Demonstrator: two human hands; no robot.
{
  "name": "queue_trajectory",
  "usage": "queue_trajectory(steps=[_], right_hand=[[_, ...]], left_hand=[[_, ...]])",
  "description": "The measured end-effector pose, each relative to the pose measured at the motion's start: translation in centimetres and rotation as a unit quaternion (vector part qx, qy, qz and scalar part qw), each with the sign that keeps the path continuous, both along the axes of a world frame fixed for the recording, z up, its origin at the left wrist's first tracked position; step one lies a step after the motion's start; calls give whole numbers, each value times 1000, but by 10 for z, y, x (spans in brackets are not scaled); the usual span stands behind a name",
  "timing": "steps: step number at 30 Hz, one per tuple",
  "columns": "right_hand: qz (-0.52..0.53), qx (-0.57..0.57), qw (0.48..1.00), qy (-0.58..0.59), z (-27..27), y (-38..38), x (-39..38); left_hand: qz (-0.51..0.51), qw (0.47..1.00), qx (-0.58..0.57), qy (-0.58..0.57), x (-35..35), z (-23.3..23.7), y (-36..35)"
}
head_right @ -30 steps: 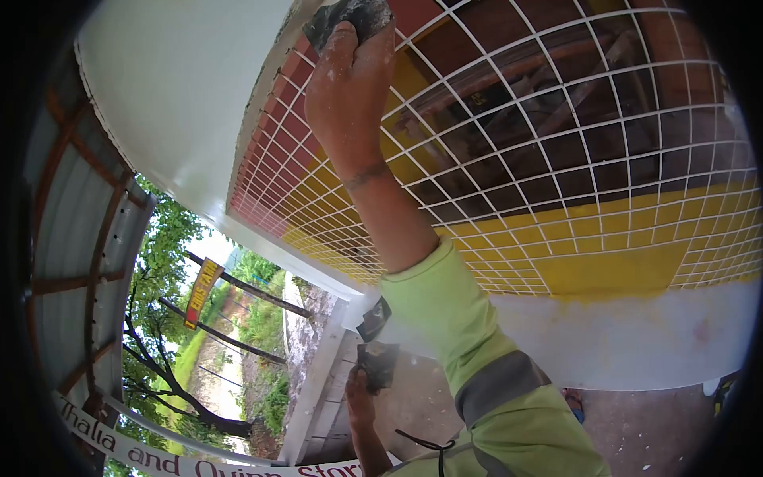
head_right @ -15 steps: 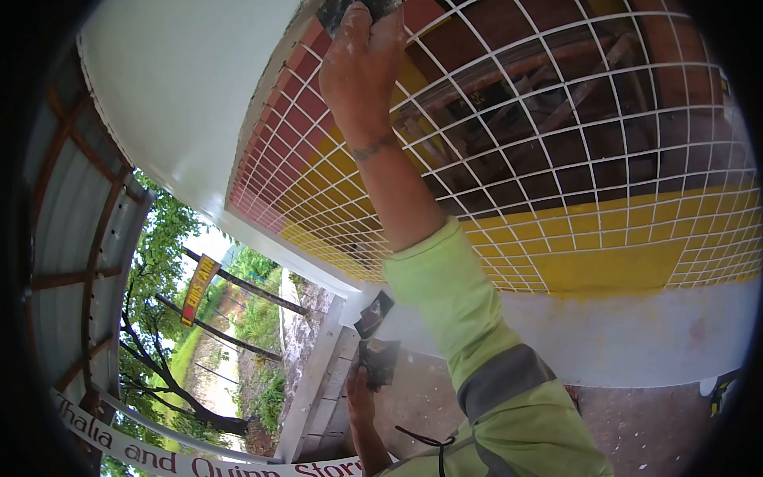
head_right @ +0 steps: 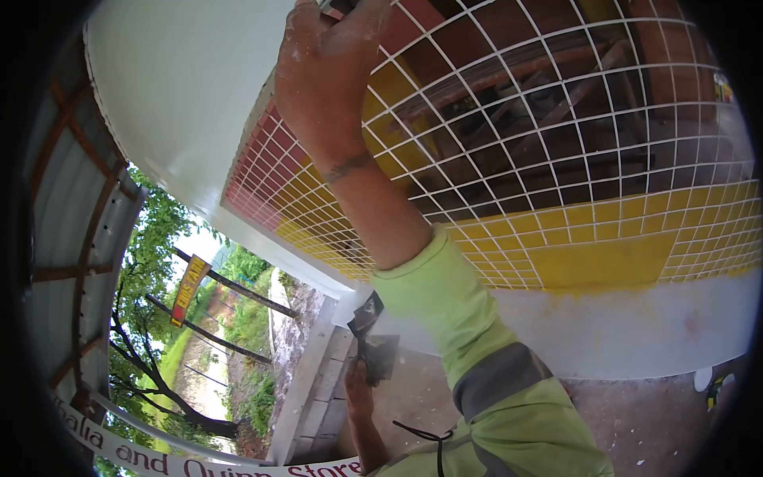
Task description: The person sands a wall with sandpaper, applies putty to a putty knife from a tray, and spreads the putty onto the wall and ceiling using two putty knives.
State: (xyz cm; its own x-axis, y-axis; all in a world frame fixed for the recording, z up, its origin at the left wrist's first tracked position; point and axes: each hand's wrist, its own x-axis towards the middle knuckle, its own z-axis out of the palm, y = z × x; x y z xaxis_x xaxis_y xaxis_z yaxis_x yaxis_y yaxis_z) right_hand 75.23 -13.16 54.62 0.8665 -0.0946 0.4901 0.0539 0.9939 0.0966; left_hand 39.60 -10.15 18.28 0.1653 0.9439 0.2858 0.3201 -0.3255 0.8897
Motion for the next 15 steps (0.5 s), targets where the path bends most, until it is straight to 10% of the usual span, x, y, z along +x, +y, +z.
queue_trajectory(steps=[6, 11, 15], right_hand=[[-8, -145, 989, 24, 14, -1, -5], [-228, -158, 958, 68, 3, 10, -36], [-51, -15, 996, 72, -36, 4, -30]], left_hand=[[-14, 997, -66, -35, 12, 22, -9], [-22, 997, -43, -55, 5, 0, 6], [-39, 992, -83, -89, 0, -1, 2]])
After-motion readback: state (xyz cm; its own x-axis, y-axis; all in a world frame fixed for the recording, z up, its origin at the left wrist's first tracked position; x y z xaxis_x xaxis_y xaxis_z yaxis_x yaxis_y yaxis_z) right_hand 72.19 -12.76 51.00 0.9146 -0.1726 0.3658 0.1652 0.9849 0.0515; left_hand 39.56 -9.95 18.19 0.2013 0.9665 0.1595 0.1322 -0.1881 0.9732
